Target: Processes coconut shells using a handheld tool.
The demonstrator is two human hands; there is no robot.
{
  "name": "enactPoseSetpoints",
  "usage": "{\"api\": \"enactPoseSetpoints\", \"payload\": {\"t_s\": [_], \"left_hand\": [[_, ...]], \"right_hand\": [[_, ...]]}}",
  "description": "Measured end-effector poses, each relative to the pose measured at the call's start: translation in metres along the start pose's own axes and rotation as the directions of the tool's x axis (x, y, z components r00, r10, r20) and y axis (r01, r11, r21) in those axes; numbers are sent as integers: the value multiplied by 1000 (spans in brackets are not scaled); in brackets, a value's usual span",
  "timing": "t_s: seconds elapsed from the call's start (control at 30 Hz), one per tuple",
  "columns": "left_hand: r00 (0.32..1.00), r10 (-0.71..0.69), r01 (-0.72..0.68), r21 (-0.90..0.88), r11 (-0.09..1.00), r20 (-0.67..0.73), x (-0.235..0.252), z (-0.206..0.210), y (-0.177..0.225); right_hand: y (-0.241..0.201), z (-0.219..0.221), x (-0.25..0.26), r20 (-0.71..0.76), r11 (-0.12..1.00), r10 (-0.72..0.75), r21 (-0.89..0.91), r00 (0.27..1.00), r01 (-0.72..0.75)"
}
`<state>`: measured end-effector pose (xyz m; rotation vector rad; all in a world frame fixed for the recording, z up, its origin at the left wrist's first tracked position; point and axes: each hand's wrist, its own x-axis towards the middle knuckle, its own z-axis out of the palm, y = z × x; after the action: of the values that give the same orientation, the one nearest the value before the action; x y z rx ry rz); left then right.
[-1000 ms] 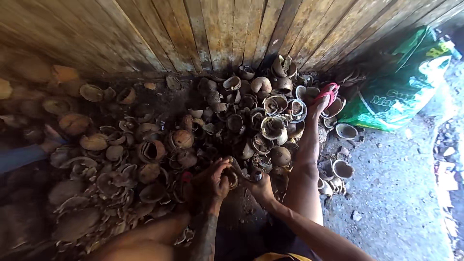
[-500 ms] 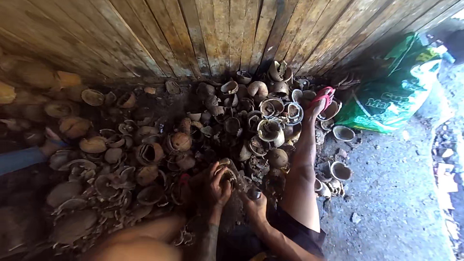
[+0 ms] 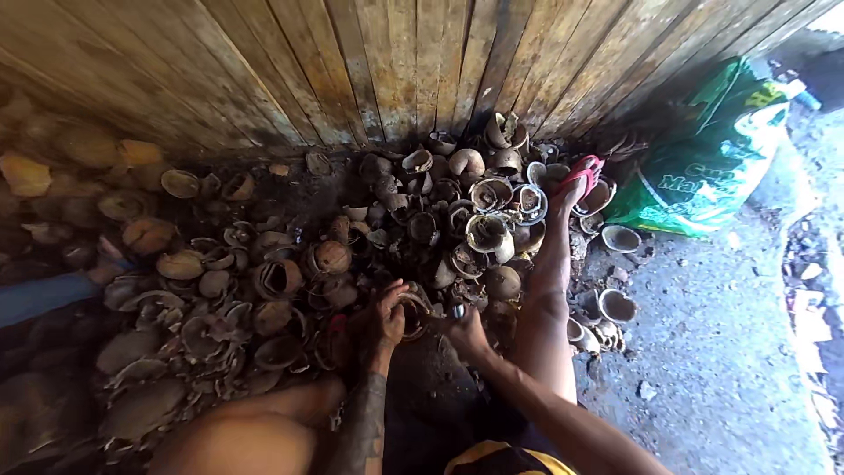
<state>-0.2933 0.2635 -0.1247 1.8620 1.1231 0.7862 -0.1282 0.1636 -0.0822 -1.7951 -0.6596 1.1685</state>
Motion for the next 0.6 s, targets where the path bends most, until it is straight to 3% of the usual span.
{"api": "enactPoseSetpoints", "payload": {"t_s": [0.1,0.17,0.23,0.3,0.4,0.5,0.6], "left_hand": [[995,-73,75,23,997,-73,1,8,11],[994,-69,72,36,997,-85,4,7,7],[996,-55,56,14,998,-67,6,4,3],[997,-50,51,14,999,-58,5,6,2],[994,-98,103,104,989,-51,8,3,7],[982,-173,183,167,969,-75,6,4,16],[950,-272,299,185,936,-156,4,9,29]], "right_hand": [[1,27,-46,-213,920,255,354,943,-169],[1,28,-33,-247,907,298,375,922,-192],[24,9,2,-165,974,49,228,985,-10],[40,-12,47,12,964,-247,106,969,244],[12,-21,81,206,926,-358,-44,911,374],[-9,-9,32,141,970,-192,-122,971,210],[-7,18,-40,-112,995,-52,79,992,61]]}}
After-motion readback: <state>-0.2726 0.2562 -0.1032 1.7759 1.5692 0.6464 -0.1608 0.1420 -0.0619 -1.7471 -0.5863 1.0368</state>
